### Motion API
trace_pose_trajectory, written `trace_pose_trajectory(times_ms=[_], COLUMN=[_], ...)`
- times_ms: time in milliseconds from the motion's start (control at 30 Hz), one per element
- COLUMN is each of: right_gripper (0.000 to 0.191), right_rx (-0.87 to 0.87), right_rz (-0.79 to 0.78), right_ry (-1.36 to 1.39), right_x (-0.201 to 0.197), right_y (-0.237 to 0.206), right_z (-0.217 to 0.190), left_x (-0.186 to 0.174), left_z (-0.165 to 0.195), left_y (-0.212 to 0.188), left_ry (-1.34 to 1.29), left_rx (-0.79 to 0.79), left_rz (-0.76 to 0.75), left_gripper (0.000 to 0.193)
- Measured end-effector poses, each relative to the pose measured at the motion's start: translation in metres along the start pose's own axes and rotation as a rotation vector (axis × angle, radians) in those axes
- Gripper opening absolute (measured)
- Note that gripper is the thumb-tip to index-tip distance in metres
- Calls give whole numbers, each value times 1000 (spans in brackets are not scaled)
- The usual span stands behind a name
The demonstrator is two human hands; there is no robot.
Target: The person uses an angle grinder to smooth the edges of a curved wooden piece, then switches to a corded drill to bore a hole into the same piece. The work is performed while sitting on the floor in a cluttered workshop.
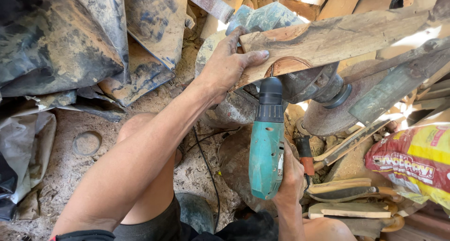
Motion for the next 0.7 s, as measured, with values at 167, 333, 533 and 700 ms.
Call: trace_pose_trajectory(times_ms=[167, 333, 533, 700], right_gripper=[73, 73, 70, 63], right_rx=[19, -42, -40, -128], right_rz=[14, 23, 57, 98], right_ry=[-25, -76, -126, -180], right_x=[-4, -8, -11, -16], right_y=[-6, -9, -12, -15], right_z=[-4, -10, -20, -28], left_x=[1, 2, 2, 2], left_z=[2, 1, -1, -2], left_y=[-3, -6, -6, -7], left_ry=[-70, -122, -143, -102], left_rx=[35, 18, 21, 20], left_rz=[33, 42, 43, 36], left_gripper=[78, 74, 72, 68])
Point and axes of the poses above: each hand's wrist, its own y-axis towards the middle knuckle, its own x-axis out of the palm, z = x × y, the point moved 3 cm from there along y, towards the middle knuckle, and after that the axes turned 12 degrees about z, right-handed, at the moved point
